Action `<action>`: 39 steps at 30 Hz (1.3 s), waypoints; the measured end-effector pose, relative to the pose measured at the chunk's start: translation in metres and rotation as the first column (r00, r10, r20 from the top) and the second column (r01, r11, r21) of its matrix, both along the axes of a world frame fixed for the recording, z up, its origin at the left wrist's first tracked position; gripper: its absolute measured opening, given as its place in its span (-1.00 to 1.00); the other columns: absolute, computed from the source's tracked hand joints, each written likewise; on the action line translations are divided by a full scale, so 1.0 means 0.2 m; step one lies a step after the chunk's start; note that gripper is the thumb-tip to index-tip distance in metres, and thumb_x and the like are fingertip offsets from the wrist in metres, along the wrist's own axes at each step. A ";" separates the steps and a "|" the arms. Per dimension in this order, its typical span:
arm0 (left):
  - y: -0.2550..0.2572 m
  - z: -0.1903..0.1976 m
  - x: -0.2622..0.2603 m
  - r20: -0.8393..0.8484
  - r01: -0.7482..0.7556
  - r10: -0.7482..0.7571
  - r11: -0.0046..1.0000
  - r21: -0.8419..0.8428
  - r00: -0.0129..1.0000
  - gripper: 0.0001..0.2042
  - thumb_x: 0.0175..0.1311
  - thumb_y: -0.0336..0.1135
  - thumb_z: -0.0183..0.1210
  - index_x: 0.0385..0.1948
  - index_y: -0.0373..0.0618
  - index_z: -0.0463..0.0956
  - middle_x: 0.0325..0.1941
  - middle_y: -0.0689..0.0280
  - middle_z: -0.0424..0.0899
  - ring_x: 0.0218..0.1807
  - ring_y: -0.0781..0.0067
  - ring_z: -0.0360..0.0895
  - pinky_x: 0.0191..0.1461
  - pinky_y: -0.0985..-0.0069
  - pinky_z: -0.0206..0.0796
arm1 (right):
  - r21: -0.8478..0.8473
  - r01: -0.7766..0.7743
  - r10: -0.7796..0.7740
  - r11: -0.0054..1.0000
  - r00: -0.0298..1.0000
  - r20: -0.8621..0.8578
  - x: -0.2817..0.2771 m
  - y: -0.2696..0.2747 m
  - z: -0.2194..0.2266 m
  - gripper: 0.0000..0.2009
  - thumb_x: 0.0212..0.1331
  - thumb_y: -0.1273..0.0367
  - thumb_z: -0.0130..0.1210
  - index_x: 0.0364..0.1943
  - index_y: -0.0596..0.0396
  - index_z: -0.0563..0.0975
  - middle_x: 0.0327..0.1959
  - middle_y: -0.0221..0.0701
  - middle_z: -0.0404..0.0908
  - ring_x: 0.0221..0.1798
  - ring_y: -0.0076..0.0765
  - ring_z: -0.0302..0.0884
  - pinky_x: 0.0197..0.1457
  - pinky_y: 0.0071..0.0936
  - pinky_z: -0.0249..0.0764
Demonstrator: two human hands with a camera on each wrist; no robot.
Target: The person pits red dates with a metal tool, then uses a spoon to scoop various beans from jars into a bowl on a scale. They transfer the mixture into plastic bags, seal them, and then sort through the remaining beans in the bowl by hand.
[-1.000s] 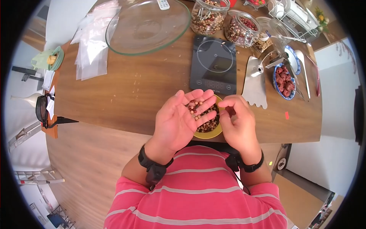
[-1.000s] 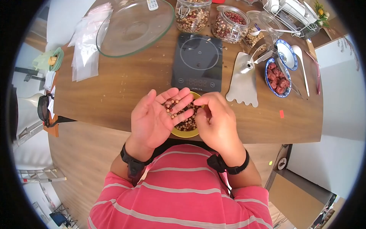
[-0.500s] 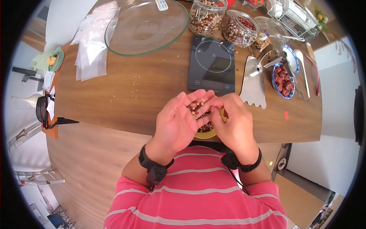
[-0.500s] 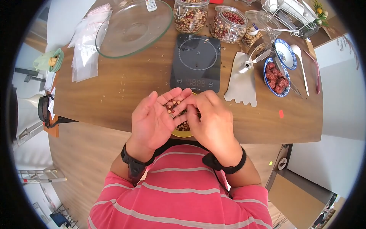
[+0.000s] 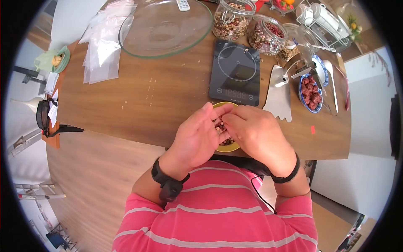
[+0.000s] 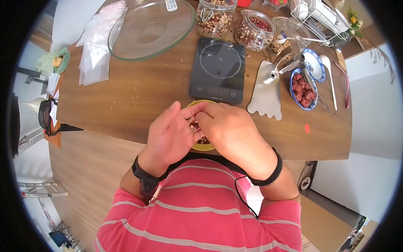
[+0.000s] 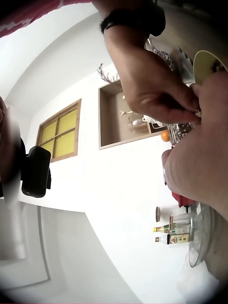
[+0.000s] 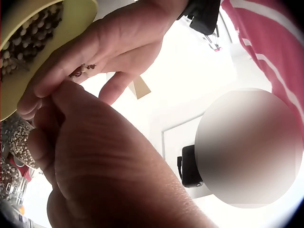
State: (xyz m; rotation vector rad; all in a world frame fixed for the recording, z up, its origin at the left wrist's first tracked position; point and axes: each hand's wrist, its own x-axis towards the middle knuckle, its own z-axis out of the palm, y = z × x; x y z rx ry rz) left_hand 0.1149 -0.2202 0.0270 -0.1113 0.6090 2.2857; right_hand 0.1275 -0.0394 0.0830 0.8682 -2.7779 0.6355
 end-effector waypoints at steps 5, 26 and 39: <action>-0.04 -0.02 -0.01 -0.048 0.043 -0.040 0.996 0.076 0.998 -0.30 0.60 0.16 -0.16 0.42 -0.38 0.26 0.33 0.19 0.49 0.33 0.34 0.41 0.48 0.28 0.18 | -0.071 0.016 -0.017 0.997 1.000 -0.008 0.00 -0.03 -0.04 -0.86 -0.02 0.47 0.25 -0.34 0.13 0.57 -0.28 -0.33 0.60 -0.24 -0.13 0.65 -0.25 -0.22 0.59; -0.03 0.01 -0.01 -0.038 0.001 -0.002 1.000 -0.012 0.999 -0.39 0.62 0.09 -0.13 0.35 -0.34 0.33 0.33 0.14 0.50 0.36 0.30 0.43 0.48 0.28 0.20 | -0.130 0.087 -0.094 0.988 0.994 -0.048 0.03 -0.03 0.02 -0.79 -0.05 0.51 0.29 -0.26 0.09 0.65 -0.22 -0.37 0.67 -0.20 -0.16 0.68 -0.25 -0.27 0.61; -0.03 0.02 -0.01 -0.034 0.030 -0.027 0.996 0.089 0.999 -0.47 0.66 0.04 -0.17 0.31 -0.29 0.37 0.25 0.21 0.53 0.28 0.36 0.48 0.38 0.33 0.30 | -0.162 0.049 -0.049 0.986 0.999 0.004 0.00 -0.05 0.02 -0.86 0.00 0.43 0.31 -0.33 0.06 0.60 -0.30 -0.39 0.64 -0.20 -0.16 0.67 -0.25 -0.27 0.60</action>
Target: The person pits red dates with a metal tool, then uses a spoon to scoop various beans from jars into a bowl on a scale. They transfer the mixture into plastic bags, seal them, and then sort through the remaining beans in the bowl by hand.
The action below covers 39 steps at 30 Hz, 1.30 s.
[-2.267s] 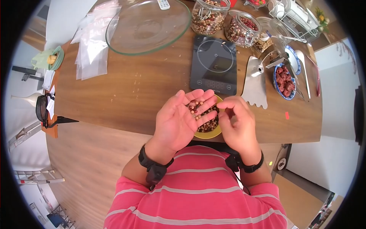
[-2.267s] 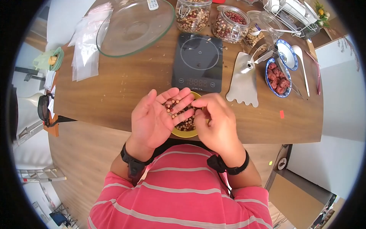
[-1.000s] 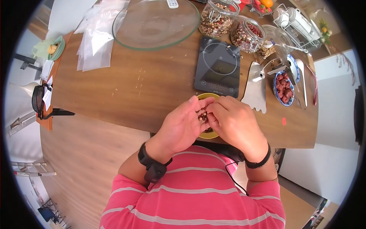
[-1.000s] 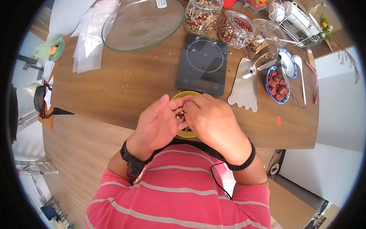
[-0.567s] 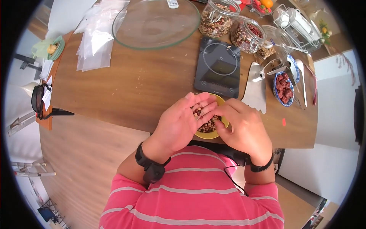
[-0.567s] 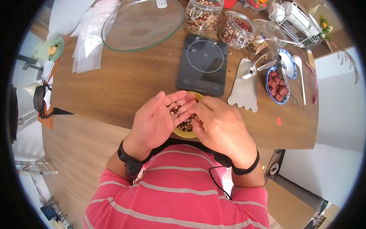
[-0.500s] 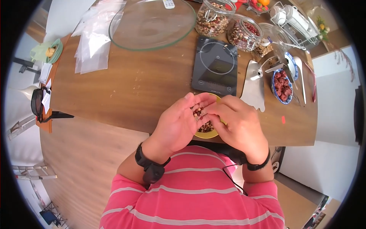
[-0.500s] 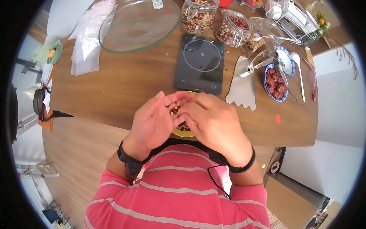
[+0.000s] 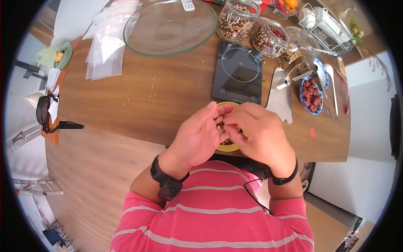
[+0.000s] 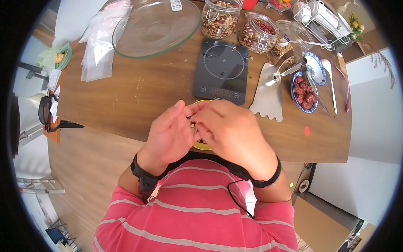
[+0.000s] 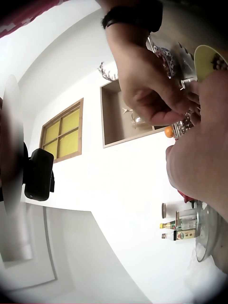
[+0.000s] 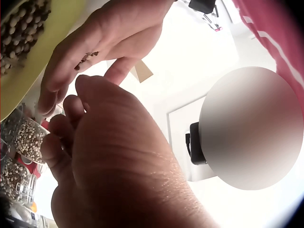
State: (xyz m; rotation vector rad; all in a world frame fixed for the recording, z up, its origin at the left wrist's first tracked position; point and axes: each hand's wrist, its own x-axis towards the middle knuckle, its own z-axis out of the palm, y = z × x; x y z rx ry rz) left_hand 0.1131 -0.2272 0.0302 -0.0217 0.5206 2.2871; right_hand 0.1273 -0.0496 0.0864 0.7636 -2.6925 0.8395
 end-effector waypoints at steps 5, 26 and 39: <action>0.00 0.00 0.01 0.004 0.057 -0.057 0.998 -0.031 0.998 -0.36 0.62 0.11 -0.16 0.38 -0.36 0.28 0.36 0.08 0.49 0.41 0.21 0.45 0.45 0.21 0.32 | 0.058 -0.139 0.142 0.989 0.988 -0.065 0.01 0.00 -0.04 -0.84 -0.05 0.45 0.29 -0.35 0.09 0.58 -0.28 -0.38 0.65 -0.16 -0.17 0.68 -0.23 -0.27 0.61; -0.02 0.09 -0.06 0.106 -0.096 0.128 0.959 -0.266 0.986 -0.54 0.64 0.07 -0.13 -0.56 0.10 0.21 -0.51 0.44 0.28 -0.53 0.58 0.18 -0.51 0.63 0.00 | -0.208 0.137 -0.116 0.968 0.987 0.111 0.13 0.21 -0.15 -0.81 -0.01 0.59 0.30 -0.29 0.06 0.64 -0.37 -0.32 0.64 -0.40 -0.13 0.62 -0.36 -0.25 0.53; 0.77 0.50 -0.96 -0.853 -0.720 -0.499 0.534 -0.443 0.154 -0.46 0.59 0.04 -0.01 -0.64 -0.14 0.42 -0.65 0.38 0.38 -0.55 0.50 0.24 -0.44 0.45 0.10 | -0.559 0.438 -0.278 0.704 0.894 0.350 0.42 0.56 -0.46 -0.91 0.18 0.53 0.33 -0.27 0.11 0.66 -0.39 -0.43 0.66 -0.53 -0.54 0.51 -0.46 -0.54 0.41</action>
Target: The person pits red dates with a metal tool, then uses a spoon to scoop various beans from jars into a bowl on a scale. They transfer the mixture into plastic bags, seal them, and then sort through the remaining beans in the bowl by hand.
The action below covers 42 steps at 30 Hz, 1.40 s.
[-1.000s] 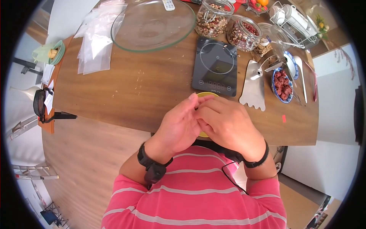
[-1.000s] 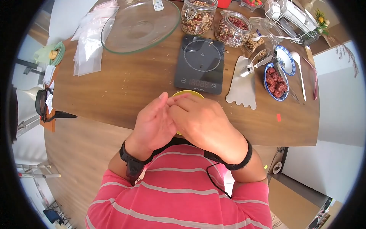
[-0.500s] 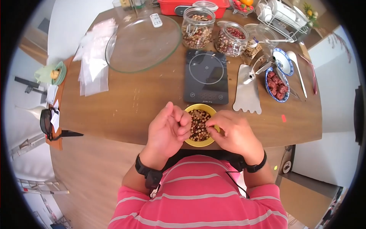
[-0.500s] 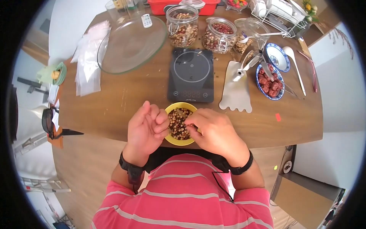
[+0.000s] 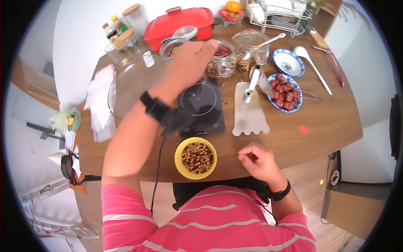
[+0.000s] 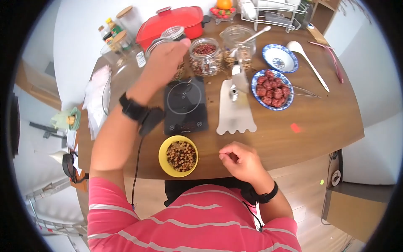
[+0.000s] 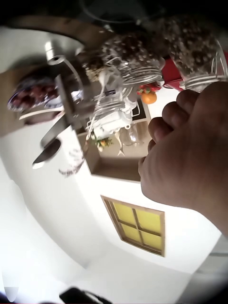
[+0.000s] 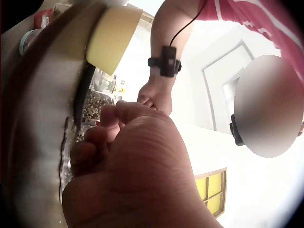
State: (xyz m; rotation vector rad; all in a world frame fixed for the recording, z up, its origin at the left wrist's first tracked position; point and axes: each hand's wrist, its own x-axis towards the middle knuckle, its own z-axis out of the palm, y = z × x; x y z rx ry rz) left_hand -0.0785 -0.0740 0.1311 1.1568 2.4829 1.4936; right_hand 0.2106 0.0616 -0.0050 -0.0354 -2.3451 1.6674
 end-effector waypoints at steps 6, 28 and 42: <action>0.40 -0.03 -0.26 -0.197 0.003 -0.049 0.974 -0.227 0.979 -0.37 0.56 0.20 -0.12 -0.32 -0.32 0.58 -0.34 0.01 0.67 -0.20 -0.02 0.60 0.00 0.20 0.37 | 0.036 0.007 -0.004 0.999 0.996 -0.091 0.03 0.05 -0.01 -0.90 0.14 0.51 0.34 -0.30 0.08 0.65 -0.45 -0.38 0.63 -0.48 -0.37 0.58 -0.43 -0.43 0.47; 0.41 -0.19 -0.39 -0.017 0.167 -0.167 0.981 0.101 0.986 -0.62 0.65 -0.25 -0.14 0.30 -0.28 0.43 0.26 0.09 0.66 0.29 0.33 0.58 0.45 0.38 0.29 | -0.031 -0.091 0.088 0.995 0.992 -0.086 0.01 0.10 -0.02 -0.88 0.12 0.50 0.33 -0.27 0.06 0.64 -0.45 -0.36 0.64 -0.44 -0.26 0.61 -0.37 -0.36 0.51; -0.99 -0.66 0.91 0.353 -0.274 0.192 0.941 0.200 0.916 0.01 -0.01 -0.03 0.59 0.46 -0.21 0.17 0.44 0.11 0.42 0.24 0.34 0.48 0.37 0.29 0.27 | -0.278 -0.098 0.146 0.956 0.976 0.158 -0.01 -0.09 0.14 -0.82 0.39 0.64 0.08 -0.03 0.20 0.63 -0.20 -0.41 0.62 -0.28 -0.56 0.62 -0.19 -0.54 0.61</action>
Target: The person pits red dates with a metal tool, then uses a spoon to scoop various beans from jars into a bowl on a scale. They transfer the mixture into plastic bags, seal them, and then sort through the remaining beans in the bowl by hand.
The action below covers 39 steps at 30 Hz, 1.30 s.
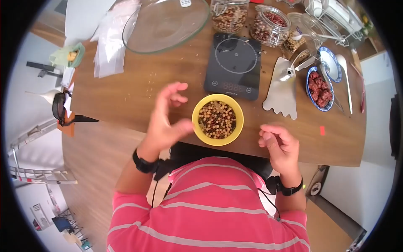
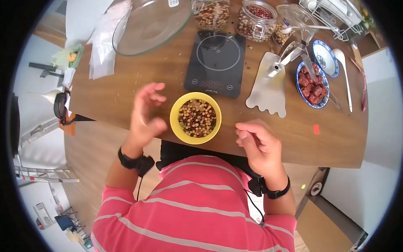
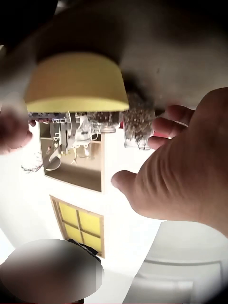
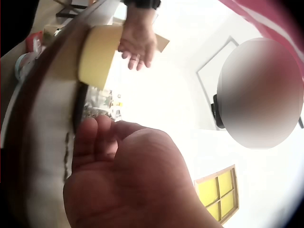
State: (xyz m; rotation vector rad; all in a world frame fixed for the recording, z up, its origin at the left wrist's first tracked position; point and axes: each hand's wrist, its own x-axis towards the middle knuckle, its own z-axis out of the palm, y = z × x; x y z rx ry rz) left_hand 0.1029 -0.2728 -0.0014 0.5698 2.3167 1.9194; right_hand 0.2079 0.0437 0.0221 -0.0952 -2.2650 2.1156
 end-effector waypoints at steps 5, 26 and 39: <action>0.10 0.01 0.19 -0.248 0.082 -0.184 0.925 -0.372 0.951 0.26 -0.23 0.04 0.65 0.55 -0.22 0.00 0.60 -0.09 0.15 0.62 -0.16 0.10 0.67 0.06 -0.11 | 0.553 -0.217 0.353 0.804 0.923 -0.151 -0.26 -0.27 0.19 -0.71 0.24 0.67 0.10 0.01 0.19 0.63 -0.17 -0.17 0.64 -0.23 -0.15 0.70 -0.11 -0.32 0.66; 0.13 -0.04 0.08 -0.162 0.145 -0.161 0.984 -0.103 0.974 0.18 -0.21 -0.15 0.66 0.54 -0.18 0.06 0.54 0.01 0.29 0.54 -0.08 0.25 0.57 0.14 0.12 | -0.198 -0.530 0.550 0.825 0.668 0.501 -0.51 -0.38 0.06 -0.58 0.28 0.61 -0.02 0.25 0.25 0.49 0.09 -0.36 0.62 0.06 -0.42 0.62 0.15 -0.45 0.56; 0.12 -0.04 0.07 0.021 0.183 -0.182 0.980 -0.075 0.983 0.13 -0.15 -0.29 0.60 0.55 -0.16 0.05 0.58 -0.03 0.21 0.57 -0.12 0.21 0.59 0.12 0.10 | -0.569 -0.064 0.431 0.820 0.723 0.540 -0.47 -0.32 0.19 -0.45 0.57 0.10 -0.02 0.32 0.36 0.36 0.20 -0.13 0.56 0.25 -0.09 0.58 0.25 0.02 0.62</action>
